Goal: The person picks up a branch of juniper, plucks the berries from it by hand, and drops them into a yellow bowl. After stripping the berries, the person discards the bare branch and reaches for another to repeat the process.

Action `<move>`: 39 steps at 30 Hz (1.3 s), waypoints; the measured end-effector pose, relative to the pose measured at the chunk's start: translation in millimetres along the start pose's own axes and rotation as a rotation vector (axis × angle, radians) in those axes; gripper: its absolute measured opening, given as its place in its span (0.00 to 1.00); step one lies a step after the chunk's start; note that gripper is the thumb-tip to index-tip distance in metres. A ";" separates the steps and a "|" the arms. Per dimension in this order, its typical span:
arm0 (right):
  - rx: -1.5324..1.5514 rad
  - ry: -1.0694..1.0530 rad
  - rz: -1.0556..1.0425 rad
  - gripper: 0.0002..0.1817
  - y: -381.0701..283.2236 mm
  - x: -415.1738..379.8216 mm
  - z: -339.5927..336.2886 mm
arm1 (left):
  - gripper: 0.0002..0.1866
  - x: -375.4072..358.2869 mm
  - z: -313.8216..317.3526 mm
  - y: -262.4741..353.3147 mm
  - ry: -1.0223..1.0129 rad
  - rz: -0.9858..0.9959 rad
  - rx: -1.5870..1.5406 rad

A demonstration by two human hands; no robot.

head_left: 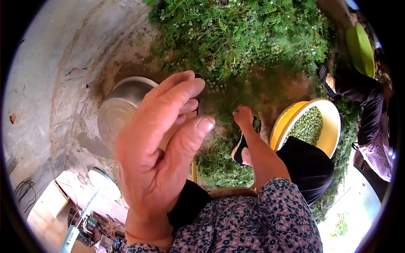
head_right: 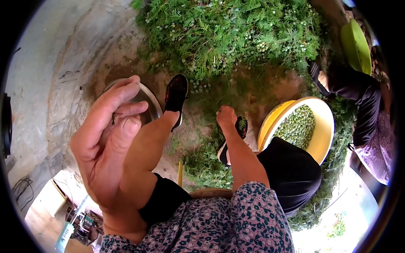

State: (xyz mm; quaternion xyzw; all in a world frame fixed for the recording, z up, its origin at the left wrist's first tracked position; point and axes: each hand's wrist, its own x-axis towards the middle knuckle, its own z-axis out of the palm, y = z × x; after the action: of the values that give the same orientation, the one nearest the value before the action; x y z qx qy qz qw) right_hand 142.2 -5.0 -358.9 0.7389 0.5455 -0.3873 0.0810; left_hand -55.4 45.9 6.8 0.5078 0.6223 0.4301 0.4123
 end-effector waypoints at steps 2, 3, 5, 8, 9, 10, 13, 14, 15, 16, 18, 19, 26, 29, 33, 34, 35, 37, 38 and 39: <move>0.100 0.064 -0.082 0.09 -0.4 -15.5 -7.4 | 0.16 -2.4 -0.8 1.0 -0.007 -0.002 -0.034; 0.202 0.115 -0.157 0.09 -0.8 -24.7 -11.0 | 0.15 -4.4 -1.5 1.0 -0.021 -0.016 -0.062; 0.241 0.164 -0.183 0.09 -7.4 -41.9 -23.2 | 0.14 -4.9 -4.0 -6.1 -0.062 0.002 -0.086; 0.300 0.305 -0.225 0.09 -29.7 -79.5 -58.9 | 0.11 -4.3 1.4 -21.3 -0.182 0.005 -0.127; 0.350 0.361 -0.261 0.09 -35.5 -92.1 -70.4 | 0.11 -7.7 6.0 -30.8 -0.174 -0.001 -0.166; 0.400 0.419 -0.298 0.09 -39.8 -103.4 -80.9 | 0.10 -11.4 12.6 -39.1 -0.169 -0.005 -0.205; 0.464 0.547 -0.367 0.08 -48.2 -140.2 -111.4 | 0.10 -31.8 33.2 -49.5 -0.130 -0.489 -0.350; 0.504 0.581 -0.389 0.08 -50.8 -154.5 -121.3 | 0.09 -39.1 38.7 -58.1 -0.121 -0.573 -0.428; 0.489 0.616 -0.420 0.08 -52.1 -168.0 -129.4 | 0.13 -45.8 43.6 -63.6 -0.114 -0.582 -0.418; 0.495 0.632 -0.436 0.08 -53.1 -180.4 -134.1 | 0.13 -49.9 46.0 -61.7 -0.112 -0.559 -0.417; 0.472 0.682 -0.453 0.08 -53.2 -204.8 -138.3 | 0.18 -60.8 49.3 -53.7 -0.138 -0.590 -0.403; 0.464 0.675 -0.454 0.08 -52.5 -216.6 -138.3 | 0.23 -65.7 52.6 -46.7 -0.145 -0.656 -0.416; 0.444 0.649 -0.623 0.09 -43.1 -288.3 -137.6 | 0.08 -109.2 64.3 -29.2 -0.042 -0.451 -0.734; 0.366 0.547 -0.684 0.09 -32.9 -312.7 -150.7 | 0.06 -128.0 62.7 -18.0 -0.037 -0.315 -0.748; 0.382 0.345 -0.909 0.08 -22.6 -363.3 -184.6 | 0.06 -148.3 58.1 -6.9 -0.051 -0.150 -0.663; 0.545 0.355 -0.913 0.07 -30.5 -376.3 -196.5 | 0.06 -153.1 58.5 -2.6 -0.064 -0.131 -0.685; 0.579 0.530 -0.922 0.07 -37.0 -378.5 -202.1 | 0.06 -157.5 56.1 -6.4 -0.117 -0.123 -0.630; 0.726 0.560 -0.777 0.08 -40.2 -368.2 -203.5 | 0.07 -167.6 58.2 -4.9 -0.138 -0.136 -0.580; 0.814 0.527 -0.671 0.08 -42.6 -362.4 -204.1 | 0.07 -172.0 58.1 -3.9 -0.147 -0.147 -0.529; 0.809 0.568 -0.704 0.09 -42.9 -349.5 -199.1 | 0.07 -176.9 58.6 -2.4 -0.147 -0.112 -0.525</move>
State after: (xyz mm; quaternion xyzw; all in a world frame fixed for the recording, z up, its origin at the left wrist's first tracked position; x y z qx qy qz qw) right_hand 164.5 -140.0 21.8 0.5609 0.5669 -0.3549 -0.4880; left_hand 25.2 -122.1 1.0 0.3782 0.4852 0.5152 0.5967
